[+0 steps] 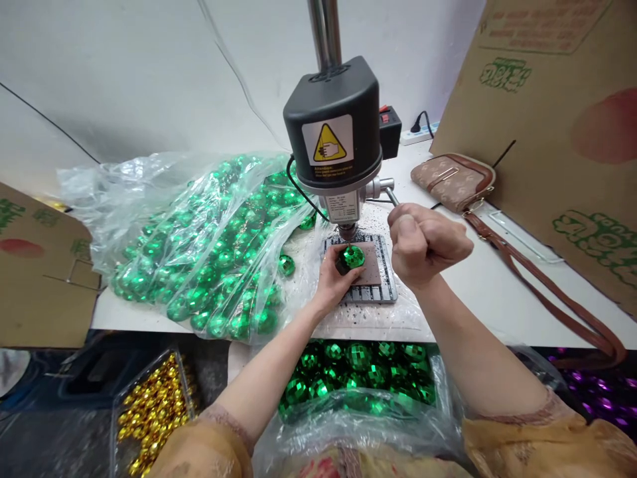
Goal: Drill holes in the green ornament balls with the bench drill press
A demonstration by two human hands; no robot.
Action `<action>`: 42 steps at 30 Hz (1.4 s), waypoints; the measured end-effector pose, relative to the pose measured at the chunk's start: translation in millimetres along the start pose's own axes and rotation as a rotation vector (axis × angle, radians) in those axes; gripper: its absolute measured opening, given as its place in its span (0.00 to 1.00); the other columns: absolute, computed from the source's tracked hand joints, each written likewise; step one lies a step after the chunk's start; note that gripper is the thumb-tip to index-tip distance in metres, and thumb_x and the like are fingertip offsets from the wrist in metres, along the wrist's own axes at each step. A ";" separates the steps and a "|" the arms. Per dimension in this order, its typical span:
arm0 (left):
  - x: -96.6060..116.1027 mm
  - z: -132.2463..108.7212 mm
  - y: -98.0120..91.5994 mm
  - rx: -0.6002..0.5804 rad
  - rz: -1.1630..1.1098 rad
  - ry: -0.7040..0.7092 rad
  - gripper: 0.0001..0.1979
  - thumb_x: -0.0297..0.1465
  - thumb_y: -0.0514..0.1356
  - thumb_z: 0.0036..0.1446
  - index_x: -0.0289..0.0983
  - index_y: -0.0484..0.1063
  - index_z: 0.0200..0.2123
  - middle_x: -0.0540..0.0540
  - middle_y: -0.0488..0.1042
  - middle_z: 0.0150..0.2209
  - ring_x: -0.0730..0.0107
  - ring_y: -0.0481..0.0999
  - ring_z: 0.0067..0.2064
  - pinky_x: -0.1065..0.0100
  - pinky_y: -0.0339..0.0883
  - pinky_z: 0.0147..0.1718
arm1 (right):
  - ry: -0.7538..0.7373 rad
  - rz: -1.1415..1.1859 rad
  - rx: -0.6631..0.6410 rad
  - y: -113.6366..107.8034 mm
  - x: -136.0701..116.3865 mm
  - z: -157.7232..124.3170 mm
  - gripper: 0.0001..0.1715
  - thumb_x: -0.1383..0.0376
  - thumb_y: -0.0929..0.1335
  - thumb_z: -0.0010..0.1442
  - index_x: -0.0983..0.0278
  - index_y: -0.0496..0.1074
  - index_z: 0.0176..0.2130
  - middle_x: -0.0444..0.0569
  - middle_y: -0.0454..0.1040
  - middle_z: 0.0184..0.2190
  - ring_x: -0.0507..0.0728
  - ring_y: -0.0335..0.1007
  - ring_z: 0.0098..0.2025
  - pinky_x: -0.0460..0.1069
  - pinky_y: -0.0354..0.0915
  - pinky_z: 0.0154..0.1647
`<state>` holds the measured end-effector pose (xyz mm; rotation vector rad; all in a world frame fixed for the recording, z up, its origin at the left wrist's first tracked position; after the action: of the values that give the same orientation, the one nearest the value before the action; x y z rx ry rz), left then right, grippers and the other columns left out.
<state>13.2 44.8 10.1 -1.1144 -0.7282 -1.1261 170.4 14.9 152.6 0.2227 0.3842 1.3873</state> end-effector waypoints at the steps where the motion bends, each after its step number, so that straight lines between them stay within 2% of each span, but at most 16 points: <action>1: 0.8 0.2 -0.1 0.004 0.005 0.000 0.25 0.34 0.71 0.49 0.39 0.67 0.49 0.44 0.75 0.46 0.61 0.75 0.48 0.60 0.68 0.49 | 0.016 -0.008 0.006 0.6 -1.1 1.4 0.28 0.72 0.65 0.60 0.65 0.43 0.19 0.37 0.47 0.14 0.43 0.46 0.16 0.46 0.50 0.18; 6: 5.3 0.5 -0.4 0.042 0.060 -0.016 0.25 0.32 0.71 0.49 0.38 0.67 0.48 0.45 0.75 0.44 0.61 0.76 0.46 0.60 0.69 0.47 | 0.274 -0.047 0.075 14.9 0.0 34.1 0.28 0.67 0.66 0.64 0.64 0.53 0.17 0.37 0.49 0.14 0.43 0.48 0.16 0.45 0.45 0.19; 10: 21.6 -12.3 -13.0 0.095 0.201 0.036 0.23 0.32 0.70 0.49 0.38 0.67 0.47 0.45 0.74 0.44 0.62 0.75 0.46 0.60 0.69 0.47 | 0.274 0.037 0.067 27.5 3.0 62.1 0.25 0.73 0.65 0.63 0.62 0.54 0.18 0.35 0.53 0.12 0.44 0.48 0.14 0.46 0.46 0.19; 12: 35.4 -26.7 -24.8 0.045 0.251 0.067 0.23 0.34 0.71 0.49 0.38 0.67 0.46 0.46 0.74 0.42 0.64 0.75 0.43 0.62 0.69 0.44 | 0.259 0.063 0.061 28.9 5.7 65.6 0.25 0.75 0.65 0.63 0.62 0.54 0.19 0.35 0.54 0.13 0.44 0.48 0.14 0.46 0.45 0.19; 14: 49.1 -46.9 -35.5 -0.138 0.276 0.093 0.23 0.37 0.70 0.50 0.39 0.67 0.47 0.46 0.74 0.41 0.65 0.75 0.41 0.64 0.70 0.42 | 0.255 0.073 0.059 28.4 7.3 64.0 0.24 0.75 0.64 0.63 0.62 0.54 0.19 0.36 0.53 0.13 0.44 0.47 0.15 0.46 0.45 0.21; 16: 58.5 -74.8 -42.2 -0.438 0.301 0.130 0.23 0.40 0.68 0.53 0.39 0.67 0.49 0.44 0.73 0.44 0.63 0.75 0.44 0.64 0.71 0.43 | 0.252 0.081 0.062 27.6 7.0 60.8 0.23 0.75 0.64 0.63 0.62 0.53 0.20 0.36 0.53 0.13 0.44 0.47 0.15 0.46 0.46 0.22; 19: 54.7 -122.7 -51.6 -0.786 0.504 0.177 0.23 0.44 0.63 0.59 0.38 0.66 0.53 0.41 0.71 0.46 0.59 0.76 0.45 0.62 0.72 0.41 | 0.243 0.070 0.084 25.8 4.8 56.9 0.23 0.74 0.64 0.63 0.62 0.53 0.20 0.36 0.52 0.13 0.44 0.49 0.14 0.46 0.46 0.22; 21: 43.1 -147.6 -56.5 -0.881 0.710 0.203 0.25 0.46 0.61 0.61 0.38 0.64 0.56 0.39 0.71 0.47 0.56 0.77 0.43 0.59 0.72 0.40 | 0.239 0.047 0.094 24.8 4.0 55.2 0.24 0.73 0.64 0.64 0.62 0.53 0.20 0.36 0.52 0.13 0.45 0.50 0.14 0.47 0.45 0.21; 24: 31.5 -163.4 -59.9 -0.898 0.849 0.250 0.31 0.50 0.57 0.62 0.38 0.60 0.60 0.39 0.73 0.47 0.54 0.78 0.43 0.57 0.72 0.41 | 0.242 0.025 0.102 23.2 4.9 53.4 0.25 0.69 0.66 0.64 0.61 0.53 0.19 0.36 0.51 0.13 0.46 0.51 0.14 0.49 0.45 0.21; 27: 36.2 -145.3 -66.8 -0.754 0.792 0.317 0.24 0.47 0.52 0.67 0.39 0.62 0.58 0.41 0.76 0.44 0.58 0.79 0.42 0.61 0.72 0.40 | 0.249 0.008 0.104 22.1 6.5 52.3 0.27 0.60 0.69 0.62 0.62 0.54 0.18 0.36 0.51 0.13 0.45 0.51 0.15 0.48 0.45 0.20; 30: 47.3 -99.6 -83.8 -0.471 0.737 0.401 0.14 0.35 0.50 0.70 0.38 0.65 0.54 0.43 0.77 0.42 0.63 0.78 0.43 0.63 0.72 0.42 | 0.245 -0.012 0.106 22.1 6.8 52.0 0.28 0.56 0.69 0.60 0.63 0.54 0.18 0.36 0.52 0.13 0.44 0.50 0.15 0.48 0.46 0.20; 32: 47.0 -63.9 -95.7 -0.334 0.819 0.403 0.13 0.29 0.50 0.69 0.37 0.66 0.53 0.41 0.76 0.43 0.62 0.77 0.45 0.62 0.71 0.45 | 0.249 -0.023 0.110 22.1 6.8 51.7 0.29 0.55 0.69 0.60 0.63 0.54 0.18 0.36 0.53 0.13 0.44 0.50 0.15 0.47 0.46 0.21; 34: 35.3 -31.5 -102.2 -0.353 1.032 0.323 0.17 0.22 0.51 0.64 0.37 0.68 0.54 0.39 0.74 0.47 0.59 0.75 0.48 0.58 0.70 0.48 | 0.253 -0.042 0.109 22.0 6.7 51.4 0.30 0.54 0.69 0.61 0.64 0.52 0.18 0.35 0.52 0.13 0.43 0.49 0.15 0.47 0.46 0.21; 37: 8.0 0.5 -107.9 -0.525 1.354 0.152 0.20 0.16 0.54 0.56 0.34 0.73 0.50 0.34 0.72 0.51 0.50 0.71 0.54 0.53 0.68 0.50 | 0.256 -0.065 0.104 20.9 6.3 50.5 0.31 0.55 0.68 0.62 0.65 0.52 0.18 0.35 0.51 0.13 0.42 0.49 0.16 0.46 0.46 0.21; 40: -9.0 15.0 -112.6 -0.600 1.461 0.038 0.16 0.16 0.56 0.53 0.32 0.75 0.44 0.31 0.71 0.51 0.46 0.70 0.55 0.52 0.68 0.50 | 0.286 -0.089 0.084 20.0 7.0 49.1 0.30 0.57 0.67 0.64 0.65 0.54 0.18 0.36 0.52 0.14 0.43 0.50 0.17 0.46 0.47 0.22; 42: -8.1 20.7 -113.2 -0.553 1.407 0.031 0.16 0.17 0.59 0.52 0.34 0.75 0.44 0.33 0.71 0.49 0.46 0.71 0.53 0.52 0.68 0.49 | 0.296 -0.100 0.078 19.7 6.7 48.4 0.29 0.57 0.67 0.64 0.65 0.55 0.18 0.36 0.53 0.14 0.43 0.50 0.17 0.46 0.47 0.23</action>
<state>-95.2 63.4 44.9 -1.6135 0.4798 -0.0815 172.2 28.4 203.5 0.0599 0.6872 1.3097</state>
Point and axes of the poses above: each hand's wrist, its own z-axis towards the middle knuckle, its own y-axis out of the palm, x = y × z, the point moved 5 cm from there along z, towards the middle knuckle
